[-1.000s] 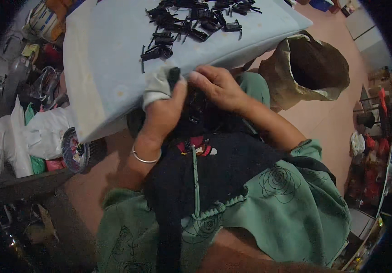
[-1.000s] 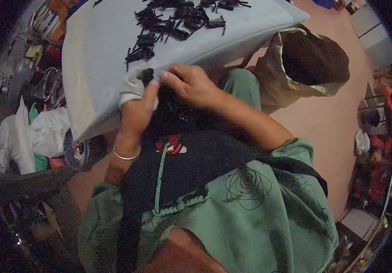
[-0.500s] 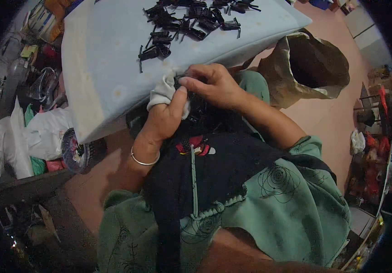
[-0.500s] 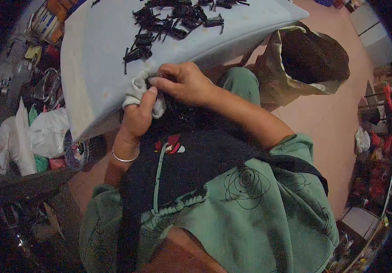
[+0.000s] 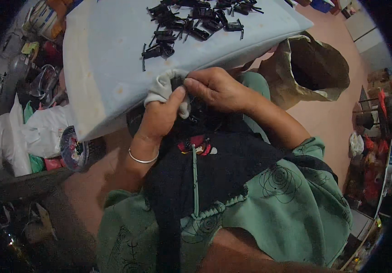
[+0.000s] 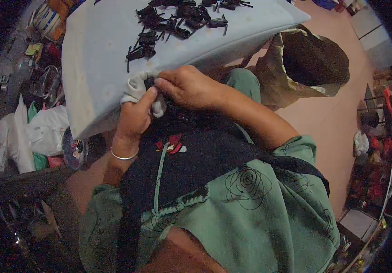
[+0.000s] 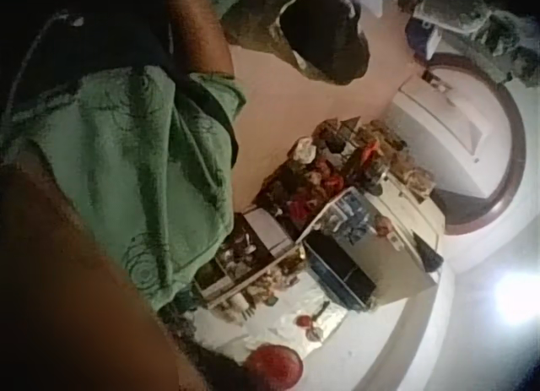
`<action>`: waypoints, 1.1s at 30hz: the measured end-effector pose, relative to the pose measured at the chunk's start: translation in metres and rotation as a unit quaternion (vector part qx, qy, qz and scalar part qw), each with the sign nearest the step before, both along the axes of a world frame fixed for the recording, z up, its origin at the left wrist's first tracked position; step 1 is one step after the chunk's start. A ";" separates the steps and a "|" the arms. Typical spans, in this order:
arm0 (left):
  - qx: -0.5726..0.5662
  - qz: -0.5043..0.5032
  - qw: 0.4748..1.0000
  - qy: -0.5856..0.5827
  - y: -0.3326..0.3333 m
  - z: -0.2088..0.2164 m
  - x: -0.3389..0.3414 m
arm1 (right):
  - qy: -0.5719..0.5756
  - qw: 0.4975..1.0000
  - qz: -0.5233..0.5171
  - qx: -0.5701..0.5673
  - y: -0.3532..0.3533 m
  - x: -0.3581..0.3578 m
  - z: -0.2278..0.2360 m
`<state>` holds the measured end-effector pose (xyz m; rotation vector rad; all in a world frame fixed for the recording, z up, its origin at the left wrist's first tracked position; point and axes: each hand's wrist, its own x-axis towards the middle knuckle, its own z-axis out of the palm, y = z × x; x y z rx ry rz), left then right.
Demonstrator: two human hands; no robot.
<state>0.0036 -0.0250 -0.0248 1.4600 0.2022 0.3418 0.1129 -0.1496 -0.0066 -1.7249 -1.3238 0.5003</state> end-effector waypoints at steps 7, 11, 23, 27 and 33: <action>-0.087 -0.011 0.996 -0.019 0.001 0.002 -0.003 | 0.068 0.997 0.013 0.015 0.002 0.000 -0.004; -0.083 -0.036 0.995 -0.032 0.005 0.003 -0.005 | 0.101 0.995 0.014 0.006 0.002 0.000 -0.006; 0.224 0.043 0.973 -0.044 -0.003 0.001 -0.005 | 0.003 1.000 -0.006 -0.019 0.012 -0.009 -0.013; 0.357 0.093 0.924 -0.105 0.007 -0.020 0.002 | 0.157 0.987 -0.017 0.037 0.019 -0.012 -0.023; 0.452 0.033 0.891 -0.020 0.014 0.013 -0.006 | -0.127 0.989 -0.079 0.013 0.023 0.030 -0.013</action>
